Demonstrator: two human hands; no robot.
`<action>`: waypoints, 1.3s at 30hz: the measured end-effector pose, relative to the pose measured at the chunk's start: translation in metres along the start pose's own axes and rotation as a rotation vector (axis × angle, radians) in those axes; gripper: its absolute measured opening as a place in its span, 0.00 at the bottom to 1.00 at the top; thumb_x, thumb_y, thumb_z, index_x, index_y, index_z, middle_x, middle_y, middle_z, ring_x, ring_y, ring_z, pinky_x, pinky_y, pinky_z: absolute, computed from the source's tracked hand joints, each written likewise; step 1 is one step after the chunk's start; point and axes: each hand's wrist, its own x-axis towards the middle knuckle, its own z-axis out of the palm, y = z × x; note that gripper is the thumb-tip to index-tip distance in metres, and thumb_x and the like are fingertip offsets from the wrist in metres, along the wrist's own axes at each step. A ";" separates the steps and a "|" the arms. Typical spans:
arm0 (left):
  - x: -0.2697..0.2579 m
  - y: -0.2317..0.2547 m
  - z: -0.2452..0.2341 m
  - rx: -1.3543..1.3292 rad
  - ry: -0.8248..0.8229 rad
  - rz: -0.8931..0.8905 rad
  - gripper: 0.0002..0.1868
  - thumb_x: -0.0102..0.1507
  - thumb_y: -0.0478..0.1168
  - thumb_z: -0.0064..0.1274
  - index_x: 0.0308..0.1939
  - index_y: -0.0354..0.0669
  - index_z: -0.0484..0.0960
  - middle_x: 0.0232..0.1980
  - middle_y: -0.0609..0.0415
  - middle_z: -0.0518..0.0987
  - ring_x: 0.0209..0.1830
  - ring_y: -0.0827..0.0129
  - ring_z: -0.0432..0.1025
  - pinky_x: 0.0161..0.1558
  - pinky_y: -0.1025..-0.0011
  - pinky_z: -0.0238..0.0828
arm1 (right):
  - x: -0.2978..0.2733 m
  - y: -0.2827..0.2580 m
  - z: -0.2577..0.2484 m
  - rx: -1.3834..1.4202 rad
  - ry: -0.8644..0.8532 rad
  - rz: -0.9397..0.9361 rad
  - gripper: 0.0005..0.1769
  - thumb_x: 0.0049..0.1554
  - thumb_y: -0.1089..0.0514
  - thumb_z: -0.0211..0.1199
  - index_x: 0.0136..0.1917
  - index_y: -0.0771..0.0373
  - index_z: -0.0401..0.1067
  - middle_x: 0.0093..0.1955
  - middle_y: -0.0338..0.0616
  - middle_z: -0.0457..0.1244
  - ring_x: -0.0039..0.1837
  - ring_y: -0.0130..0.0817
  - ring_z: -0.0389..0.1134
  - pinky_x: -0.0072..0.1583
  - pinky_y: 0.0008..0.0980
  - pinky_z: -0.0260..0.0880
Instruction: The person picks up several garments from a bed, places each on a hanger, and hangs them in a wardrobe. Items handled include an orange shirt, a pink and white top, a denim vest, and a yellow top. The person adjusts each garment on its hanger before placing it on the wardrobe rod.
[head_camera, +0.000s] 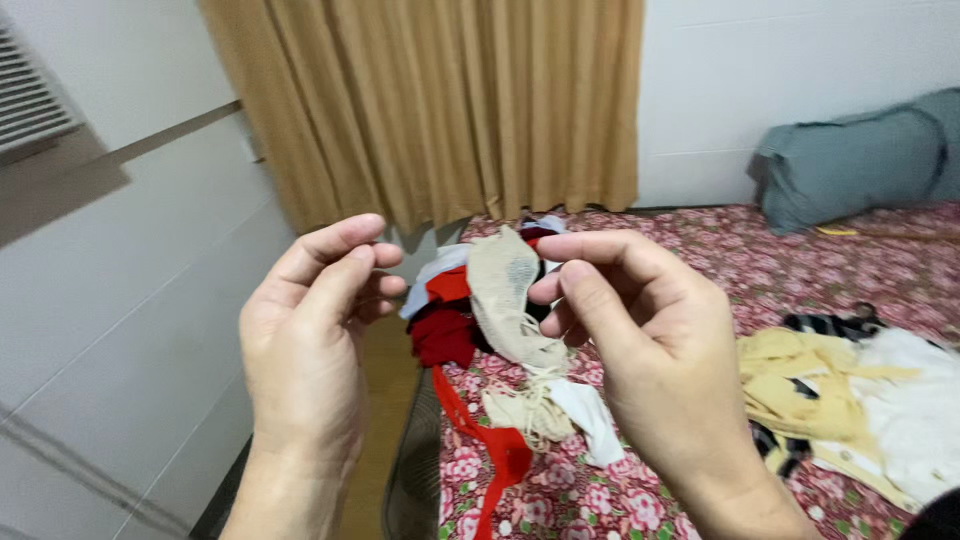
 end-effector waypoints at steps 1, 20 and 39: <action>-0.001 -0.003 0.008 -0.003 -0.023 -0.004 0.12 0.66 0.35 0.50 0.50 0.36 0.84 0.40 0.53 0.84 0.34 0.75 0.76 0.38 0.77 0.72 | 0.000 0.000 -0.008 -0.002 0.013 -0.003 0.13 0.62 0.62 0.57 0.57 0.67 0.76 0.43 0.42 0.71 0.42 0.23 0.70 0.45 0.25 0.72; -0.017 -0.107 0.247 -0.114 -0.225 -0.132 0.11 0.65 0.34 0.51 0.49 0.33 0.84 0.40 0.52 0.84 0.35 0.74 0.76 0.40 0.75 0.72 | 0.057 0.030 -0.235 -0.109 0.151 0.041 0.12 0.62 0.63 0.57 0.57 0.69 0.76 0.42 0.44 0.71 0.42 0.24 0.70 0.45 0.25 0.73; -0.027 -0.289 0.492 -0.099 -0.511 -0.408 0.11 0.65 0.34 0.51 0.49 0.38 0.85 0.40 0.53 0.85 0.35 0.74 0.76 0.39 0.75 0.73 | 0.085 0.117 -0.488 -0.391 0.453 0.254 0.11 0.60 0.64 0.58 0.54 0.64 0.78 0.40 0.42 0.72 0.40 0.26 0.71 0.42 0.26 0.72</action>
